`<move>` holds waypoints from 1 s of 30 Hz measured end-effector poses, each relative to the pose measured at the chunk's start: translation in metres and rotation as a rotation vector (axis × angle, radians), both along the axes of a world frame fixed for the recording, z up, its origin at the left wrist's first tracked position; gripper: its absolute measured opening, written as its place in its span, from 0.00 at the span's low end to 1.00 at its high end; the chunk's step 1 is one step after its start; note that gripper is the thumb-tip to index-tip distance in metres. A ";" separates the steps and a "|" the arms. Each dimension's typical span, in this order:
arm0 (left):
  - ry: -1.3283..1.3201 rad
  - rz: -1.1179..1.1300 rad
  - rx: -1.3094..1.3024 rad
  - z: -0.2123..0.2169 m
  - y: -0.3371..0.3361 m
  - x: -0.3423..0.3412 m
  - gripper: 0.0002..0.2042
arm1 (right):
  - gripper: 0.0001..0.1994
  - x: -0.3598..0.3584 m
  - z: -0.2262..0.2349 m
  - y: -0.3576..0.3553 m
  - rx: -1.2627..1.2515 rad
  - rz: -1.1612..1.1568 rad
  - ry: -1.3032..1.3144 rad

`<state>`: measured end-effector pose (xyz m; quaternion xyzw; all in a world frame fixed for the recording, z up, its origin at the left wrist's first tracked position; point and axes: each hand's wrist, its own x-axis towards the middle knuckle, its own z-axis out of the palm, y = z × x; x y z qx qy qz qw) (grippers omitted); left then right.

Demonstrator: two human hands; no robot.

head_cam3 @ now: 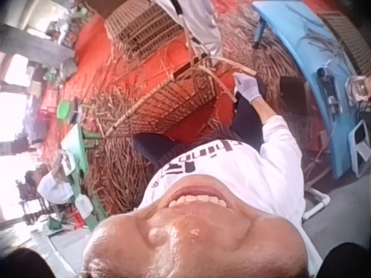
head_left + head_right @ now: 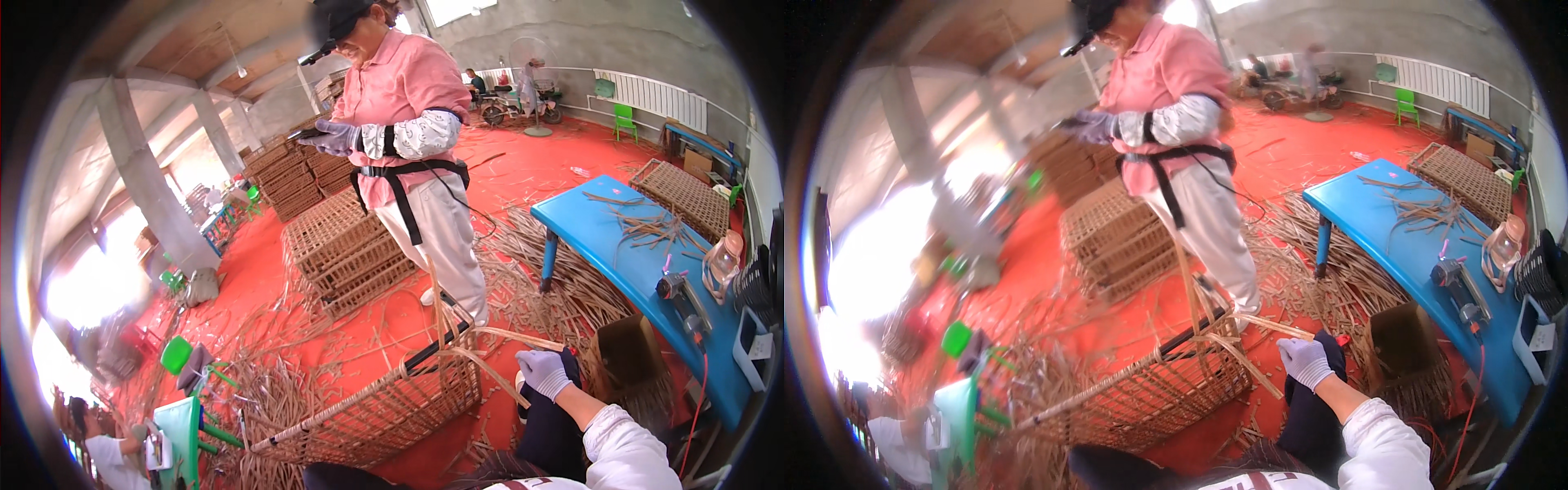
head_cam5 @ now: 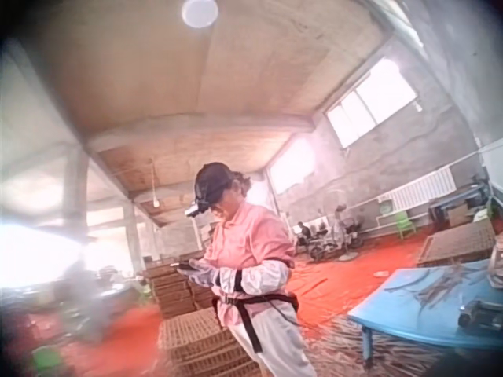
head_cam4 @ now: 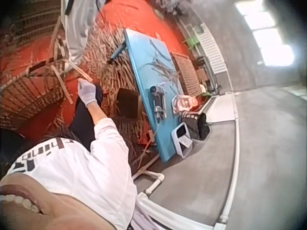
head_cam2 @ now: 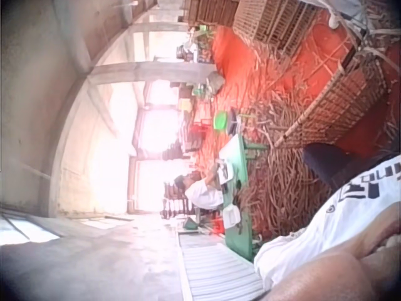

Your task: Weaving bamboo strips into a frame and securing them using a pneumatic stapler.

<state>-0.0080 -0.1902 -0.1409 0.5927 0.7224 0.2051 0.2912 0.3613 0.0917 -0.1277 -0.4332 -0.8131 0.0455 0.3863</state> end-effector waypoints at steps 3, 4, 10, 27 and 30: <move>-0.003 0.005 -0.004 0.000 0.001 0.002 0.11 | 0.05 0.000 0.001 -0.001 0.022 0.020 -0.070; -0.004 0.004 -0.004 0.000 0.001 0.003 0.11 | 0.05 0.000 0.001 -0.002 0.020 0.016 -0.085; -0.008 -0.001 -0.013 0.000 -0.002 0.006 0.11 | 0.04 -0.002 0.004 -0.005 0.035 0.022 -0.119; -0.043 -0.026 -0.003 -0.005 -0.014 0.011 0.13 | 0.06 0.030 0.038 -0.163 -0.262 0.306 -0.040; -0.054 -0.037 -0.008 -0.017 -0.015 0.008 0.14 | 0.08 0.041 0.029 -0.197 -0.435 0.476 -0.029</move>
